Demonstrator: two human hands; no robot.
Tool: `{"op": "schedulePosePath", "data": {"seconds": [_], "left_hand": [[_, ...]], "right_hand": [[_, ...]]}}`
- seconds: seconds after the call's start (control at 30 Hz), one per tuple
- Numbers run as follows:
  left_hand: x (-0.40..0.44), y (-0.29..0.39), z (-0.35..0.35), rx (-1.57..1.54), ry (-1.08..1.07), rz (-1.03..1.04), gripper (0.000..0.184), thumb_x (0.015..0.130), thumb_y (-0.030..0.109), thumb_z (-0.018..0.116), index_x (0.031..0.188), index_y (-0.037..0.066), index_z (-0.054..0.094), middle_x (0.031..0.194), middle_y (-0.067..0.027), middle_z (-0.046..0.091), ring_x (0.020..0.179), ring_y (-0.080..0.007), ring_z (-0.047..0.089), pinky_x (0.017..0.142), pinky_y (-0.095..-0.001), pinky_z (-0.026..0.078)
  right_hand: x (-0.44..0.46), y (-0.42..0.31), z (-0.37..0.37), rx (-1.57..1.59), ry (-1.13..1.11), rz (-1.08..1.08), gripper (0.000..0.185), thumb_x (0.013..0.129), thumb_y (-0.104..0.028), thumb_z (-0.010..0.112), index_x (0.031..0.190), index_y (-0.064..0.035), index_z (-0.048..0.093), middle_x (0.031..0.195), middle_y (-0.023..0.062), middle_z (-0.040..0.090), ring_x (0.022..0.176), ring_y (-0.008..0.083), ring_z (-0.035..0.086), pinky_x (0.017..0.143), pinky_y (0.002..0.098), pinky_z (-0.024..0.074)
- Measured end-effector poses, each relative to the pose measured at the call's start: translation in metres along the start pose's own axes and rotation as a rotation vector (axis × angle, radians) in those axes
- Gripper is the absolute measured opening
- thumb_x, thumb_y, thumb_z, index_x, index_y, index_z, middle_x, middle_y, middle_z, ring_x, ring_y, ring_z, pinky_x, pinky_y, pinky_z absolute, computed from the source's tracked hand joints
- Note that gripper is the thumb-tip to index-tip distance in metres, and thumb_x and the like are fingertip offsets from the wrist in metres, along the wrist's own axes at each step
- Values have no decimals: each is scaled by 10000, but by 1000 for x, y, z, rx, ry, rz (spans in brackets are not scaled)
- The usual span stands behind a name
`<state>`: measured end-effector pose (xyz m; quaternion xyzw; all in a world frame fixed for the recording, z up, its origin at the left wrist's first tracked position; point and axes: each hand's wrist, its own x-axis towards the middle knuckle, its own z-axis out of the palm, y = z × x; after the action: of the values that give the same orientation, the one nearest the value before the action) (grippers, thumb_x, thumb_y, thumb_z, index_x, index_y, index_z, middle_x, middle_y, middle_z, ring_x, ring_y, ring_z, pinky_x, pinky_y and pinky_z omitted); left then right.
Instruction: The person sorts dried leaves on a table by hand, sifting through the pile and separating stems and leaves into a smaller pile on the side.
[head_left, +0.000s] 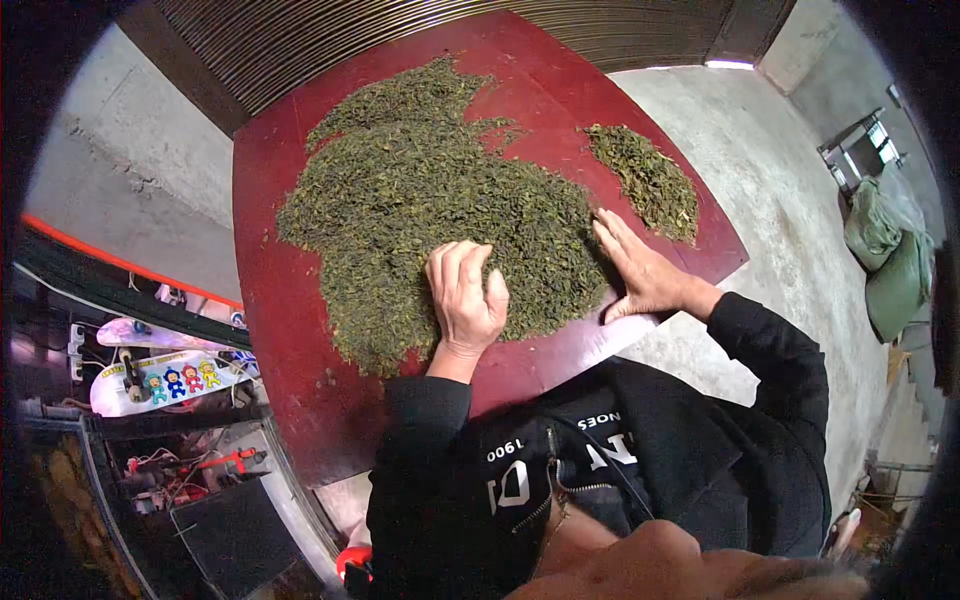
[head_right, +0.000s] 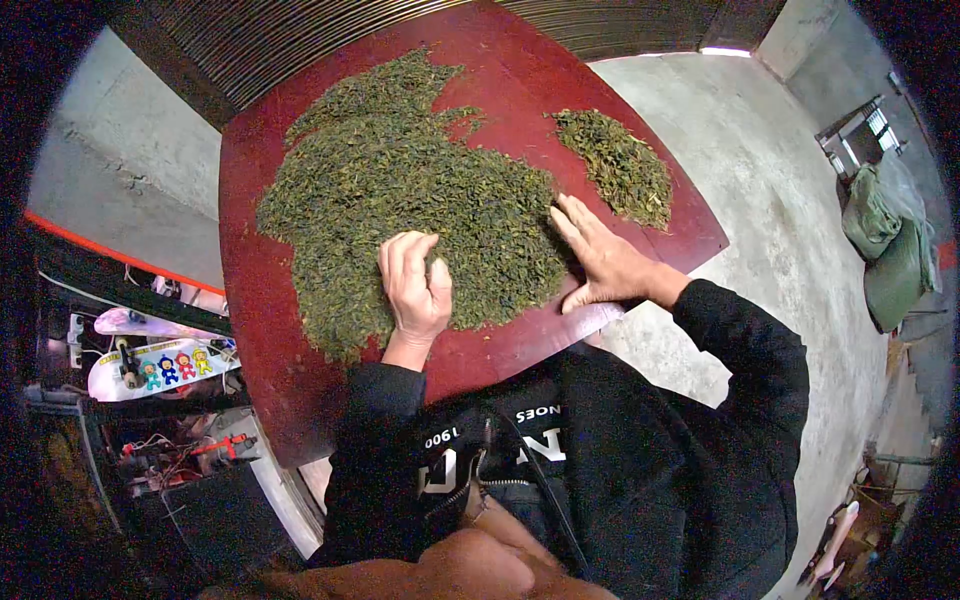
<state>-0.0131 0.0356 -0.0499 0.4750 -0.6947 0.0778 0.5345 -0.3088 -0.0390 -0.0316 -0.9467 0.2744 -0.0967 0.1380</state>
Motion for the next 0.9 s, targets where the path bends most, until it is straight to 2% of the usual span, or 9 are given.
{"op": "schedulePosePath", "data": {"seconds": [0.07,0.2,0.27,0.37,0.47,0.53,0.73,0.87,0.9], "left_hand": [[2,2,-1,6,-2,11,357,826,177,581,1136,1,575,1104,-175,572,981,-339,522,927,-448,421],[-1,13,3,-12,-62,-7,517,823,314,590,1231,4,522,1205,-203,511,1064,-368,483,968,-491,392],[-3,17,7,-16,-76,6,554,820,346,586,1249,5,507,1222,-208,495,1081,-375,472,976,-503,384],[-7,21,10,-12,-114,35,667,810,442,576,1304,7,461,1275,-223,448,1130,-398,439,1003,-538,360],[-10,23,12,4,-131,31,681,815,464,562,1310,9,455,1297,-226,433,1158,-410,421,1025,-550,338],[-10,24,14,27,-132,27,695,820,485,549,1317,11,449,1319,-230,419,1187,-421,403,1046,-562,316],[-9,24,13,55,-116,43,701,825,504,536,1324,20,447,1357,-240,398,1220,-431,383,1068,-567,287],[-8,28,12,82,-83,34,700,818,516,532,1311,25,451,1368,-249,390,1203,-423,392,1089,-586,258],[-8,29,11,82,-80,31,700,818,516,532,1311,25,451,1368,-249,390,1203,-423,392,1089,-586,258]], "right_hand": [[3,-5,11,-54,9,-5,1087,834,-664,600,1518,31,122,1558,319,117,1450,450,162,1181,487,216],[26,-24,38,-152,93,57,1016,879,-613,574,1507,53,133,1548,341,111,1445,479,141,1185,500,191],[41,-31,49,-113,164,12,921,924,-527,547,1501,63,139,1545,344,117,1445,474,151,1190,495,178],[63,-36,62,-71,224,-32,849,950,-463,524,1501,61,146,1542,345,124,1445,477,150,1191,490,183],[80,-34,70,43,262,-100,794,972,-428,500,1508,40,147,1548,338,119,1446,472,153,1190,491,188],[94,-30,80,138,279,-193,769,949,-394,532,1520,-12,186,1564,290,150,1452,445,174,1186,493,203],[133,-38,70,397,200,-169,755,887,-355,582,1508,-59,272,1565,225,232,1453,403,218,1182,487,228],[143,-39,38,-209,263,-417,679,885,-300,579,1476,-55,351,1554,191,285,1450,380,239,1171,478,262],[141,-37,32,-194,212,-409,676,877,-265,584,1477,-59,350,1550,181,303,1450,375,243,1177,473,257]]}}
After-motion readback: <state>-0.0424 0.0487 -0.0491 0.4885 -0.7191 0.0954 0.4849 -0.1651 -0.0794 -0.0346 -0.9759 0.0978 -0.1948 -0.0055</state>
